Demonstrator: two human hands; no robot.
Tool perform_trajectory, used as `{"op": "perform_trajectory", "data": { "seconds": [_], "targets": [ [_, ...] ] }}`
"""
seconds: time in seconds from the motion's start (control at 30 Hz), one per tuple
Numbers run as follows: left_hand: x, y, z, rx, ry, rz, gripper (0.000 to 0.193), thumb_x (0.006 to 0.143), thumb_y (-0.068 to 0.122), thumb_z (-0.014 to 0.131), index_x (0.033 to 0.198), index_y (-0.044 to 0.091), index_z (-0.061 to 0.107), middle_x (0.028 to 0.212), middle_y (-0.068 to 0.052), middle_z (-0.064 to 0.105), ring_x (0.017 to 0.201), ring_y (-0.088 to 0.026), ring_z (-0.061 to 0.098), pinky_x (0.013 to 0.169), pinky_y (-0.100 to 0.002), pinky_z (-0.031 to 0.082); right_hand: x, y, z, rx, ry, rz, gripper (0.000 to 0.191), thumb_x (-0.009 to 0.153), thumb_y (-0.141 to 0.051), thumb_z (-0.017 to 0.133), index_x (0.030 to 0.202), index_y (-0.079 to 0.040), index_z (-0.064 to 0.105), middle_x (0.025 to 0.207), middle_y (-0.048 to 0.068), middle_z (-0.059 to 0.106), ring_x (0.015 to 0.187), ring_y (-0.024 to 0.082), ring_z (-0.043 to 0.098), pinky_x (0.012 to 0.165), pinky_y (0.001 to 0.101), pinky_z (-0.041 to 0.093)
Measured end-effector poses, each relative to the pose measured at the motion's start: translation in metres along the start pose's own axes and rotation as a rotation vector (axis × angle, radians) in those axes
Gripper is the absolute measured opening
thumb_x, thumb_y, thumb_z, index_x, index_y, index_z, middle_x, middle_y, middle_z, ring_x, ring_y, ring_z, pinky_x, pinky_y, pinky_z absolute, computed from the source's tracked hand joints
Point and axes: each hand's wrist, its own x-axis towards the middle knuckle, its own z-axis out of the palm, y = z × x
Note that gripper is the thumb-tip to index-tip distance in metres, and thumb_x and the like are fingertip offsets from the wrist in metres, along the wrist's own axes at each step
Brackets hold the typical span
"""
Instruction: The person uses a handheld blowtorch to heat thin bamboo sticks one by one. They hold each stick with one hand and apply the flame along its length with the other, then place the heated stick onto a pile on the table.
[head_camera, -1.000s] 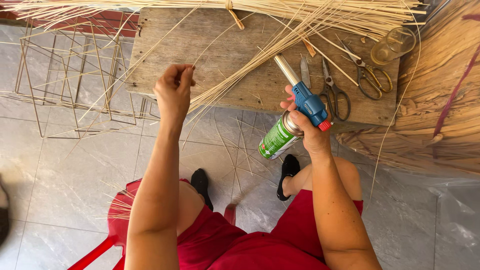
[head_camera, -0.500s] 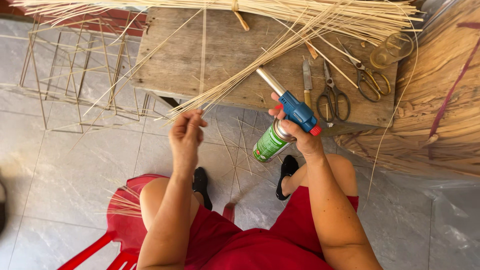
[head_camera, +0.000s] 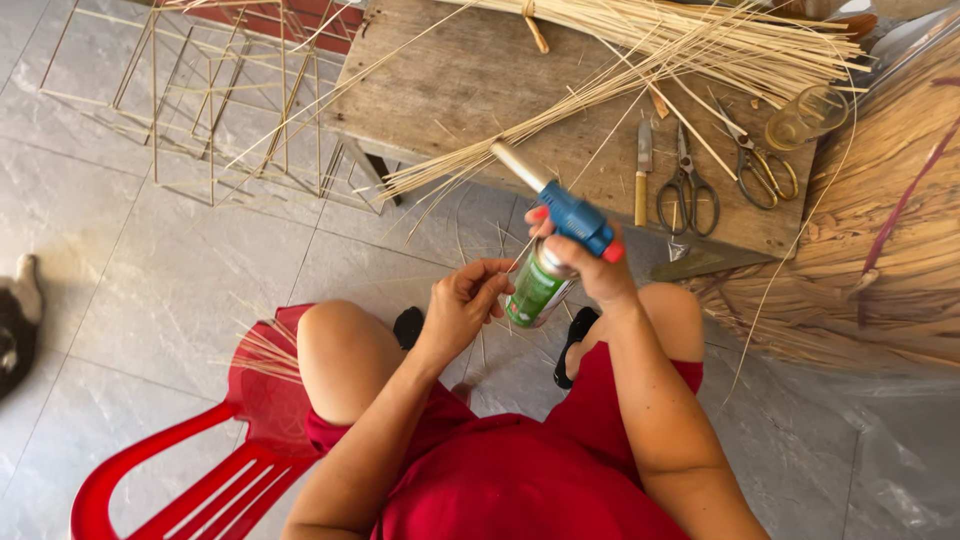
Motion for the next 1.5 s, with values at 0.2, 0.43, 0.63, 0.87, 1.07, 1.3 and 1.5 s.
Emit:
{"op": "perform_trajectory", "data": {
  "seconds": [0.2,0.43,0.63,0.87,1.07,1.3,1.5],
  "targets": [
    [-0.067,0.027,-0.042,0.208,0.023,-0.034,0.019,0.098,0.016,0.065,0.111,0.005,0.074,0.074,-0.002,0.073,0.055,-0.005,0.061,0.051,-0.023,0.051,0.0,-0.016,-0.009,0.045,0.062,-0.096,0.028,0.091,-0.018,0.074,0.114,-0.004,0.067,0.109,0.009,0.07,0.107,0.022,0.069,0.102,0.0388,0.056],
    [-0.095,0.044,-0.063,0.307,0.243,0.138,0.018,0.104,0.013,0.061,0.114,0.006,0.075,0.067,-0.001,0.064,0.06,-0.003,0.055,0.053,-0.023,0.044,-0.011,-0.039,0.003,0.024,-0.02,-0.1,0.022,0.092,-0.016,0.074,0.109,-0.003,0.067,0.143,0.016,0.066,0.117,0.023,0.07,0.108,0.0395,0.055],
    [-0.087,0.049,-0.076,0.104,0.218,0.167,0.026,0.103,0.008,0.057,0.124,0.004,0.072,0.083,-0.001,0.07,0.063,-0.004,0.047,0.056,-0.022,0.041,-0.064,-0.058,0.02,-0.09,-0.121,-0.052,0.023,0.09,-0.015,0.073,0.108,-0.001,0.068,0.134,0.021,0.068,0.114,0.025,0.072,0.104,0.0419,0.059],
    [-0.083,0.054,-0.07,0.148,0.229,0.244,0.014,0.103,0.012,0.063,0.111,0.003,0.071,0.079,-0.001,0.074,0.073,-0.002,0.067,0.063,-0.019,0.053,-0.109,-0.056,0.039,-0.098,-0.244,0.085,0.019,0.088,-0.006,0.074,0.105,0.002,0.07,0.12,0.019,0.072,0.114,0.027,0.072,0.105,0.0429,0.059],
    [-0.086,0.063,-0.065,0.187,0.225,0.226,0.012,0.102,0.012,0.065,0.107,0.003,0.071,0.077,-0.001,0.074,0.07,-0.004,0.067,0.06,-0.02,0.052,-0.113,-0.058,0.041,-0.142,-0.218,0.128,0.019,0.086,-0.004,0.074,0.104,0.003,0.07,0.114,0.018,0.073,0.113,0.028,0.072,0.104,0.0426,0.059],
    [-0.087,0.063,-0.064,0.212,0.234,0.251,0.012,0.102,0.012,0.066,0.106,0.002,0.072,0.076,-0.002,0.074,0.069,-0.004,0.068,0.06,-0.021,0.053,-0.1,-0.062,0.025,-0.073,-0.09,-0.037,0.024,0.088,-0.012,0.076,0.106,0.002,0.069,0.114,0.018,0.073,0.112,0.027,0.072,0.108,0.0423,0.058],
    [-0.084,0.063,-0.064,0.22,0.235,0.231,0.013,0.101,0.012,0.066,0.106,0.002,0.072,0.076,-0.002,0.074,0.068,-0.004,0.068,0.059,-0.021,0.053,-0.101,-0.065,0.023,-0.209,-0.211,0.014,0.019,0.084,-0.012,0.076,0.097,0.0,0.07,0.105,0.017,0.076,0.102,0.027,0.075,0.094,0.0414,0.061]
  ]
}}
